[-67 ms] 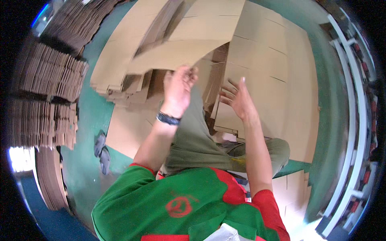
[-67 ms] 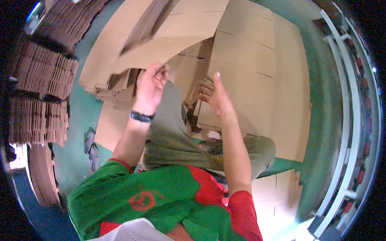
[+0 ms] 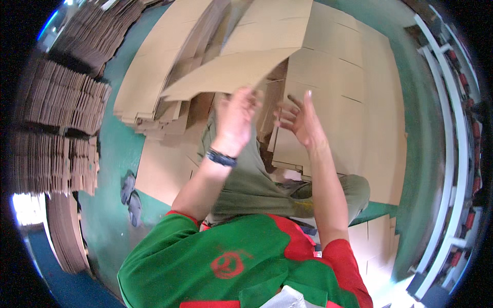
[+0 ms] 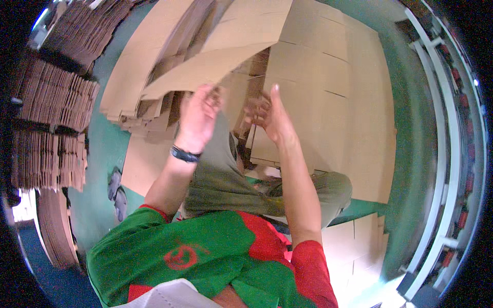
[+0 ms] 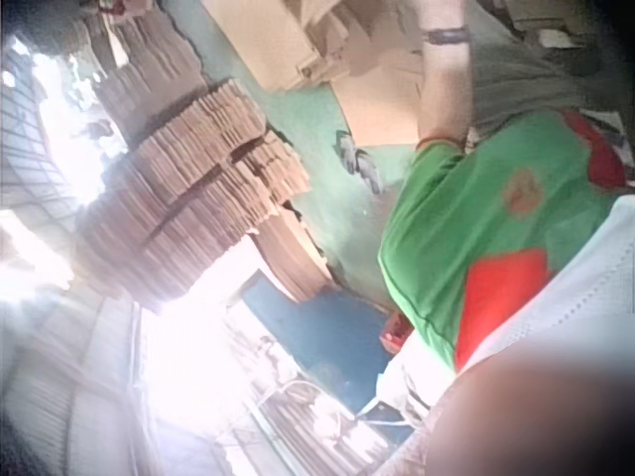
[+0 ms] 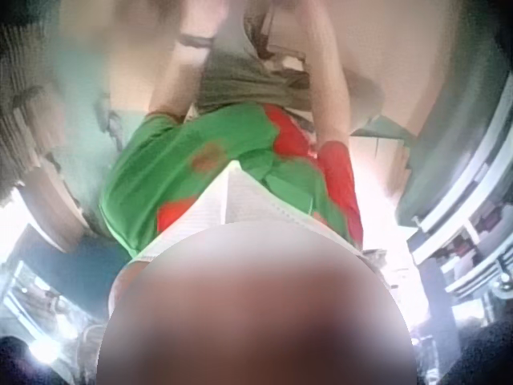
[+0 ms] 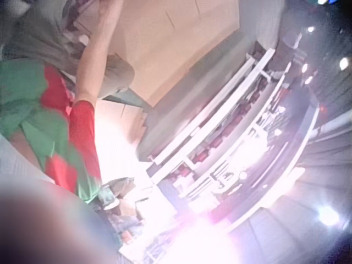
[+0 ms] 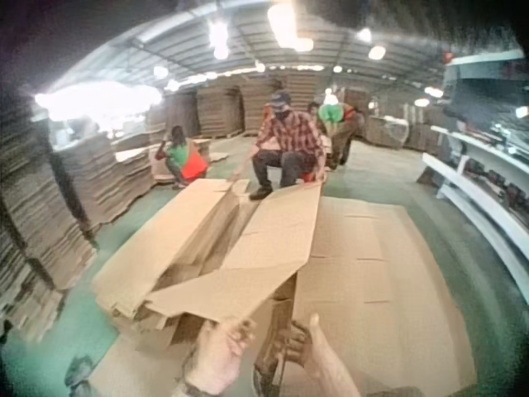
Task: The person sits on the floor and repeatedly picks up flat cardboard pieces, folds them along pre-scored lines, and places them into a growing stack. The process is continuous and repetitive throughout the clip.
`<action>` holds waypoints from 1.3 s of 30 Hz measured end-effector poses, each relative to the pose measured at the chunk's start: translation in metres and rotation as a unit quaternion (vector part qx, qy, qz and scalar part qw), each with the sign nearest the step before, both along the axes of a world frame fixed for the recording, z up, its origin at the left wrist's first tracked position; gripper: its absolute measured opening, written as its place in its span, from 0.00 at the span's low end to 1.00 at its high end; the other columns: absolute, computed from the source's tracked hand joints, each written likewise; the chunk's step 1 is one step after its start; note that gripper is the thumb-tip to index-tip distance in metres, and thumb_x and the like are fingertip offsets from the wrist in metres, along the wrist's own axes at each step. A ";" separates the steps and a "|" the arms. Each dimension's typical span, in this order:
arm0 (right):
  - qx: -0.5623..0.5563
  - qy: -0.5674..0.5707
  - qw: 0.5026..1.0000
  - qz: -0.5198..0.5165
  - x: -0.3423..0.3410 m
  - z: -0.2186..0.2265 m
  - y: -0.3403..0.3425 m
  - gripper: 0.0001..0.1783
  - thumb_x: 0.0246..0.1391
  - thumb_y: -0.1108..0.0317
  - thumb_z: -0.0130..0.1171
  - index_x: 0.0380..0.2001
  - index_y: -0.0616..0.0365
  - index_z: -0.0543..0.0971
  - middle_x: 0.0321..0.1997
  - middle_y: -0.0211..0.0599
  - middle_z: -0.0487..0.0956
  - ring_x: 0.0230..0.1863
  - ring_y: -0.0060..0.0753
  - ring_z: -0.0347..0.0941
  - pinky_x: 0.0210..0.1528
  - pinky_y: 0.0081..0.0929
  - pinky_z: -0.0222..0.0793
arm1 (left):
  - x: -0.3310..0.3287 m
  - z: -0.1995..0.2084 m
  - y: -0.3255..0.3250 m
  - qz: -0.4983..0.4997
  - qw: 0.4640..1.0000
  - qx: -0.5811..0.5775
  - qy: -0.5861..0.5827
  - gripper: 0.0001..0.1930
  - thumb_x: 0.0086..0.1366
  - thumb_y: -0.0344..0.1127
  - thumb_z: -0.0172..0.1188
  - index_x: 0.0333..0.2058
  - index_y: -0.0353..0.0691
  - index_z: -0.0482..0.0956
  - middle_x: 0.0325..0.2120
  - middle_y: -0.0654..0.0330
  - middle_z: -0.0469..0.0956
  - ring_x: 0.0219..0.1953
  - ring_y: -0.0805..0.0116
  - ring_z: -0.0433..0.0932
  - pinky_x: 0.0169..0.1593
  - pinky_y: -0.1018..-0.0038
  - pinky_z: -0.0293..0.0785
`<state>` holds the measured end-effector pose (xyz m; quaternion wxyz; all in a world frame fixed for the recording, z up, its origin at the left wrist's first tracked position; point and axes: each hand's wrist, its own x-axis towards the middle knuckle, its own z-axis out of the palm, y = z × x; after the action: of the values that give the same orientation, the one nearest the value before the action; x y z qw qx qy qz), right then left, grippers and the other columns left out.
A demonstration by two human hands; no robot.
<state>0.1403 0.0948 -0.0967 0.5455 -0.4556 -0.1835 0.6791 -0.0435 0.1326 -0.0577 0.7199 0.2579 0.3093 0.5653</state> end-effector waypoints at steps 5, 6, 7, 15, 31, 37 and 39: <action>0.025 -0.114 0.991 -0.066 0.040 0.042 0.004 0.34 0.55 0.47 0.59 0.53 0.67 0.71 0.47 0.45 0.77 0.43 0.36 0.76 0.43 0.33 0.74 | 0.109 -0.007 -0.079 -0.108 0.993 -0.039 0.028 0.11 0.65 0.32 0.59 0.45 0.42 0.72 0.34 0.66 0.77 0.32 0.75 0.75 0.33 0.76 0.71; 0.004 -0.151 0.987 -0.061 0.059 0.043 0.003 0.30 0.54 0.52 0.60 0.50 0.67 0.73 0.45 0.45 0.78 0.41 0.35 0.77 0.41 0.32 0.75 | 0.126 -0.009 -0.084 -0.125 0.992 -0.001 -0.021 0.12 0.64 0.34 0.60 0.45 0.43 0.72 0.34 0.67 0.77 0.32 0.76 0.75 0.32 0.77 0.70; -0.025 -0.194 0.979 -0.057 0.078 0.040 -0.001 0.26 0.53 0.56 0.62 0.48 0.67 0.75 0.42 0.44 0.79 0.39 0.34 0.78 0.40 0.31 0.76 | 0.138 -0.009 -0.088 -0.155 0.987 -0.022 -0.033 0.13 0.64 0.35 0.61 0.46 0.43 0.71 0.34 0.67 0.77 0.32 0.76 0.75 0.32 0.77 0.70; -0.076 -0.282 0.950 -0.113 0.241 0.032 -0.145 0.25 0.51 0.61 0.64 0.49 0.64 0.75 0.41 0.39 0.81 0.36 0.28 0.79 0.40 0.26 0.76 | 0.106 0.023 -0.121 -0.527 0.766 0.329 0.166 0.13 0.65 0.40 0.60 0.44 0.39 0.77 0.27 0.66 0.78 0.27 0.80 0.74 0.29 0.79 0.71; -0.151 -0.265 0.949 -0.081 0.259 -0.081 -0.277 0.26 0.52 0.58 0.65 0.49 0.65 0.75 0.44 0.37 0.80 0.41 0.25 0.77 0.43 0.25 0.74 | 0.112 -0.223 0.023 -0.324 0.729 0.026 0.603 0.33 0.58 0.52 0.61 0.48 0.23 0.73 0.47 0.36 0.76 0.51 0.48 0.76 0.53 0.63 0.70; -0.164 -0.304 0.936 -0.072 0.257 -0.075 -0.273 0.24 0.54 0.62 0.63 0.50 0.65 0.74 0.45 0.37 0.80 0.42 0.26 0.77 0.45 0.26 0.74 | 0.117 -0.229 0.018 -0.285 0.837 -0.104 0.456 0.26 0.59 0.45 0.61 0.45 0.24 0.74 0.42 0.43 0.78 0.45 0.54 0.78 0.50 0.64 0.71; -0.135 -0.321 0.933 -0.086 0.254 -0.070 -0.273 0.24 0.54 0.64 0.63 0.51 0.65 0.73 0.46 0.38 0.80 0.43 0.27 0.77 0.45 0.27 0.73 | 0.119 -0.232 0.014 -0.259 0.842 -0.059 0.469 0.26 0.60 0.43 0.60 0.48 0.24 0.72 0.43 0.43 0.77 0.46 0.54 0.77 0.50 0.63 0.71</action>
<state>0.3941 -0.1784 -0.1666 0.4475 -0.7326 -0.2157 0.4654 0.0758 0.1463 -0.2895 0.6229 0.5201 0.5646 0.1508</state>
